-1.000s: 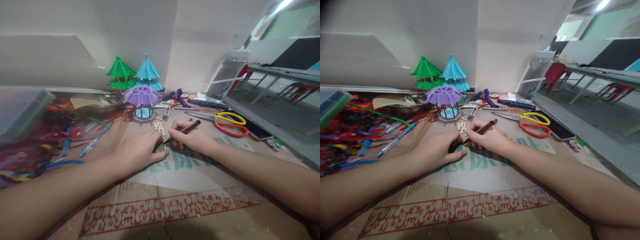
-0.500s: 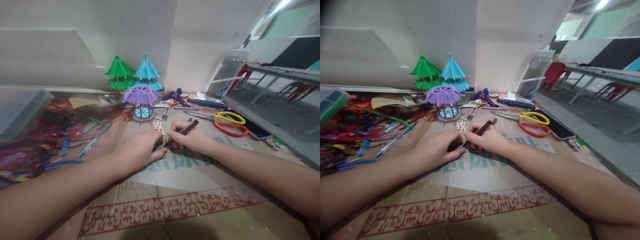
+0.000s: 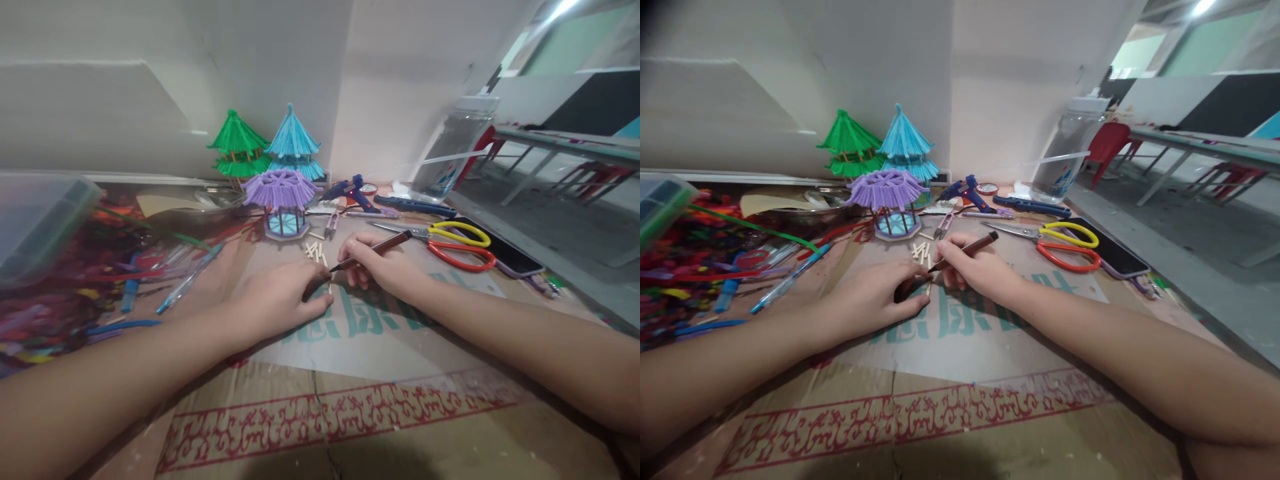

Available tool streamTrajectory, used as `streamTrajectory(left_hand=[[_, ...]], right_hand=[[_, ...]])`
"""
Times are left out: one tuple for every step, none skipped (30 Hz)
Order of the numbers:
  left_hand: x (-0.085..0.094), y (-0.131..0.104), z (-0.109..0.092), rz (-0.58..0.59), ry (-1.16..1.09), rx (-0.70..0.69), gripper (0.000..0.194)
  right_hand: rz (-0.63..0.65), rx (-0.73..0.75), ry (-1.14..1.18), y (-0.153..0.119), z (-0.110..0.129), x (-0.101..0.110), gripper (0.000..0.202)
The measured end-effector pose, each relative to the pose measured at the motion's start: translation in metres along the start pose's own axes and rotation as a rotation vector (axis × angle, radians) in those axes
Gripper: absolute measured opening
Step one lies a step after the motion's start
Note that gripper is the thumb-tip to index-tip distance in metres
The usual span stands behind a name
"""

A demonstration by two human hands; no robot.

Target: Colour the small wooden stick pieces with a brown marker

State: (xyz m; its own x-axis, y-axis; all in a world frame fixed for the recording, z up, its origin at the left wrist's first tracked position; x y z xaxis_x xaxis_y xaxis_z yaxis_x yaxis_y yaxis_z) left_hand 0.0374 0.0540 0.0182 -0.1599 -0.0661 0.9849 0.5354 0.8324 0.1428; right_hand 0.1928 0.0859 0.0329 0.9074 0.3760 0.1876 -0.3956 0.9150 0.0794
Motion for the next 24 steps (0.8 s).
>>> streamTrajectory(left_hand=[[-0.0001, 0.0001, 0.0007, 0.002, -0.010, 0.017, 0.033], [0.0001, 0.0000, 0.0015, 0.001, -0.023, 0.036, 0.033], [0.0003, -0.0001, 0.0022, 0.000, -0.038, 0.053, 0.034], [0.0006, -0.0003, 0.0028, -0.002, -0.050, 0.070, 0.034], [0.0007, -0.0005, 0.0035, -0.002, -0.061, 0.085, 0.035], [0.0007, -0.0007, 0.0040, -0.001, -0.072, 0.096, 0.035], [0.0005, -0.0008, 0.0044, -0.001, -0.081, 0.102, 0.036], [0.0003, -0.0009, 0.0048, -0.003, -0.087, 0.105, 0.036], [-0.0001, -0.0010, 0.0051, -0.005, -0.092, 0.104, 0.036], [-0.0005, -0.0010, 0.0052, -0.008, -0.096, 0.097, 0.036], [-0.0008, -0.0010, 0.0052, -0.013, -0.096, 0.089, 0.035], [-0.0010, -0.0011, 0.0054, -0.016, -0.092, 0.085, 0.035], [-0.0014, -0.0012, 0.0056, -0.016, -0.085, 0.084, 0.034], [-0.0017, -0.0012, 0.0059, -0.014, -0.077, 0.086, 0.034], [-0.0018, -0.0013, 0.0061, -0.012, -0.070, 0.089, 0.034], [-0.0018, -0.0013, 0.0062, -0.011, -0.066, 0.092, 0.034], [-0.0016, -0.0013, 0.0061, -0.011, -0.063, 0.093, 0.034], [-0.0014, -0.0012, 0.0058, -0.012, -0.061, 0.092, 0.035], [-0.0011, -0.0012, 0.0055, -0.014, -0.059, 0.090, 0.035], [-0.0009, -0.0012, 0.0052, -0.015, -0.056, 0.088, 0.035], [-0.0008, -0.0013, 0.0050, -0.017, -0.053, 0.088, 0.035], [-0.0008, -0.0014, 0.0049, -0.018, -0.049, 0.088, 0.035], [-0.0008, -0.0014, 0.0049, -0.019, -0.046, 0.089, 0.034], [-0.0008, -0.0015, 0.0050, -0.020, -0.046, 0.091, 0.034]], right_hand=[[0.013, 0.005, 0.008, -0.0001, 0.0001, -0.0006, 0.028], [0.026, 0.010, 0.014, -0.0003, 0.0004, -0.0012, 0.028], [0.036, 0.014, 0.015, -0.0006, 0.0006, -0.0018, 0.027], [0.045, 0.013, 0.012, -0.0009, 0.0008, -0.0025, 0.025], [0.051, 0.010, 0.006, -0.0014, 0.0008, -0.0031, 0.022], [0.053, 0.009, 0.000, -0.0018, 0.0009, -0.0035, 0.021], [0.048, 0.010, -0.004, -0.0021, 0.0011, -0.0037, 0.020], [0.039, 0.012, -0.005, -0.0023, 0.0012, -0.0037, 0.022], [0.027, 0.014, -0.003, -0.0024, 0.0011, -0.0035, 0.023], [0.014, 0.014, 0.000, -0.0024, 0.0008, -0.0032, 0.025], [0.004, 0.014, 0.005, -0.0023, 0.0004, -0.0030, 0.026], [0.001, 0.011, 0.010, -0.0022, -0.0004, -0.0032, 0.027], [0.004, 0.008, 0.014, -0.0020, -0.0011, -0.0036, 0.027], [0.012, 0.006, 0.016, -0.0019, -0.0017, -0.0042, 0.027], [0.021, 0.006, 0.016, -0.0018, -0.0023, -0.0049, 0.027], [0.030, 0.006, 0.014, -0.0017, -0.0029, -0.0054, 0.027], [0.038, 0.007, 0.011, -0.0017, -0.0034, -0.0058, 0.027], [0.046, 0.012, 0.009, -0.0017, -0.0038, -0.0062, 0.027], [0.052, 0.018, 0.007, -0.0017, -0.0042, -0.0063, 0.027], [0.055, 0.023, 0.008, -0.0016, -0.0047, -0.0063, 0.027], [0.059, 0.026, 0.010, -0.0015, -0.0054, -0.0062, 0.027], [0.065, 0.025, 0.013, -0.0013, -0.0062, -0.0063, 0.027], [0.076, 0.020, 0.015, -0.0012, -0.0072, -0.0067, 0.027], [0.090, 0.015, 0.015, -0.0011, -0.0080, -0.0073, 0.027]])
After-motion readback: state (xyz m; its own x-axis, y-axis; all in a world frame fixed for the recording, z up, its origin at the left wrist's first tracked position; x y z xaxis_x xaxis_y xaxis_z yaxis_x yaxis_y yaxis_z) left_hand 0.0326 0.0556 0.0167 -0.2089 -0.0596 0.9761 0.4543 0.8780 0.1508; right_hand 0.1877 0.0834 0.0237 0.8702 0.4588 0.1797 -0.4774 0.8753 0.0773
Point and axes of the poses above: each hand's wrist, its own y-axis towards the middle knuckle, its own x-axis out of the back of the hand, z = x × y, the point moved 6 cm from there along y, towards the middle knuckle, and after that the axes turned 11 degrees about y, right-handed, at the moved point
